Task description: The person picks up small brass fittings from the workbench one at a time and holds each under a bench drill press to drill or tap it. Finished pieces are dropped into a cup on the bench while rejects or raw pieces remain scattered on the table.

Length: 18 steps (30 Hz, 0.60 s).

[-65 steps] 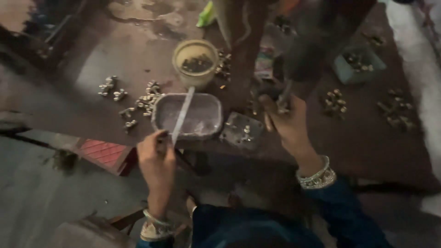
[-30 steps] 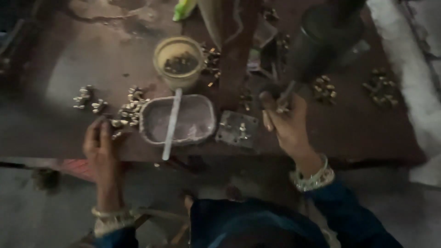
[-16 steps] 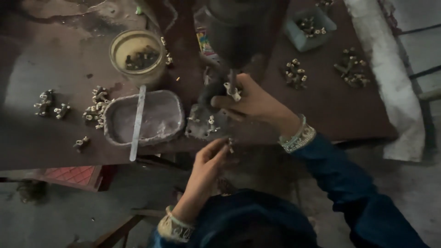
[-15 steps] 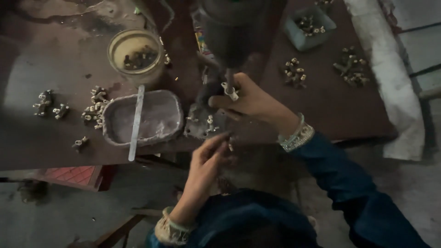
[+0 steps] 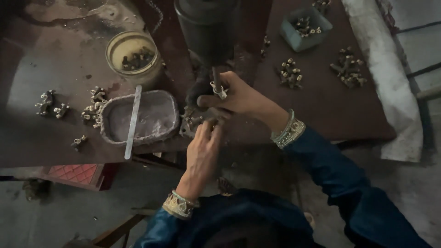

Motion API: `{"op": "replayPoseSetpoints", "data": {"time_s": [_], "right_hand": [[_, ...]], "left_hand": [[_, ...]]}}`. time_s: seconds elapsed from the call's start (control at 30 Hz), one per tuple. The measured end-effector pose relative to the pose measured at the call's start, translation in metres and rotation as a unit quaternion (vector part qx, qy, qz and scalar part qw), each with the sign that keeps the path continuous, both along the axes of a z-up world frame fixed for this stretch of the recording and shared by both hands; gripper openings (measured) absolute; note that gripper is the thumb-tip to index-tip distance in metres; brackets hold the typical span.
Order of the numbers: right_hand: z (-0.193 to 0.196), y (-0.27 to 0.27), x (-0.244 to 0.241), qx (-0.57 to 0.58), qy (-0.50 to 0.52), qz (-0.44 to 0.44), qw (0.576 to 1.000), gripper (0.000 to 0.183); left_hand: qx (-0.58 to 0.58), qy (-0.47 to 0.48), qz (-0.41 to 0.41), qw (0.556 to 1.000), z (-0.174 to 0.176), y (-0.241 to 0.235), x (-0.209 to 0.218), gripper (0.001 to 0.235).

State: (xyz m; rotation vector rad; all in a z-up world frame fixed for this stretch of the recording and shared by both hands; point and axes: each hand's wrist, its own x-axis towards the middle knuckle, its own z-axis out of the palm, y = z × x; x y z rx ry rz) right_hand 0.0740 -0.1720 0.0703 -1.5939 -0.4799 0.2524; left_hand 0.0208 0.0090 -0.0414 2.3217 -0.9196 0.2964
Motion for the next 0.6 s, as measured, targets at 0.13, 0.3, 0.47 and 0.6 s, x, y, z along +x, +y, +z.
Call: {"op": "replayPoseSetpoints", "data": {"time_s": [0.13,0.3,0.47,0.6], "right_hand": [[-0.001,0.001,0.000,-0.024,-0.015,-0.004,1.000,0.022],[-0.005,0.004,0.000,-0.037,-0.007,-0.050,0.998,0.020],[-0.014,0.001,0.001,0.004,-0.059,-0.068,0.996,0.019],[-0.019,0.002,-0.001,0.014,-0.051,-0.102,0.993,0.019]], "left_hand": [[0.111,0.099,0.095,0.984,0.005,-0.010,0.020,0.047],[0.153,-0.090,0.106,0.978,-0.043,-0.040,0.052,0.016],[0.003,0.146,0.020,0.989,-0.042,-0.086,0.071,0.006],[0.044,0.050,-0.043,0.997,-0.040,-0.064,0.049,0.017]]}}
